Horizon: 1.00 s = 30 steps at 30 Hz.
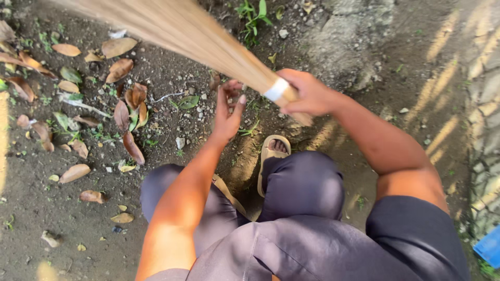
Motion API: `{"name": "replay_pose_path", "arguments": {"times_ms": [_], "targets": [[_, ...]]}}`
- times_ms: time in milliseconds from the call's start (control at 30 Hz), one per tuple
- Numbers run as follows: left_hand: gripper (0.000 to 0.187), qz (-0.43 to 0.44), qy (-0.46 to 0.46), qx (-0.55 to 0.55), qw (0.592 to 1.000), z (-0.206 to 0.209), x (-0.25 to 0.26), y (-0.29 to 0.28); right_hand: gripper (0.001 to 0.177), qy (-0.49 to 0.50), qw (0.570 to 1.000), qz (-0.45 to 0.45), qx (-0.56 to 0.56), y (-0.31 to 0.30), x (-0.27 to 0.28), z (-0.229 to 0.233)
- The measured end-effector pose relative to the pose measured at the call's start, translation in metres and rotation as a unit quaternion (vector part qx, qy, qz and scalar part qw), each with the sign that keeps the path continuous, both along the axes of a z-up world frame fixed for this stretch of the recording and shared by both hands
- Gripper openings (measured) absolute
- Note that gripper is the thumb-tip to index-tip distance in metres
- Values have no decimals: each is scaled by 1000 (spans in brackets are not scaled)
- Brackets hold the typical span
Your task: The person ties a bundle of thin sticks together with a white band, pulls small weeds from the dirt by hand, and sweeps the ground using the bundle of sticks.
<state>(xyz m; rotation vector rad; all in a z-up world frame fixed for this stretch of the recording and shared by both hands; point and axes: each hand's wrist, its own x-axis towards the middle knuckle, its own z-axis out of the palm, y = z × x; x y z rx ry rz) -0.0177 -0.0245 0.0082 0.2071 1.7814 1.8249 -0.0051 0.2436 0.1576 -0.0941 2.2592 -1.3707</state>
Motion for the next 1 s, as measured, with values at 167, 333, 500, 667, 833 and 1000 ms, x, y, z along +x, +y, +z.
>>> {"name": "replay_pose_path", "arguments": {"times_ms": [167,333,500,667,833,1000], "targets": [[45,40,-40,57,997,61,52,0,95,12,965,-226,-134,37,52,95],[36,71,-89,20,993,137,105,-6,90,-156,884,-399,-189,35,45,104],[35,27,-96,-46,994,210,139,-62,90,-274,825,-317,-379,32,103,234],[23,-5,-56,-208,977,285,154,-154,94,-254,764,-452,-385,-13,160,319],[22,54,-100,-261,958,359,192,-220,86,-212,677,-587,-391,-64,148,258],[26,49,-104,-272,956,383,210,-254,78,-422,630,-431,-490,-130,165,278]]}}
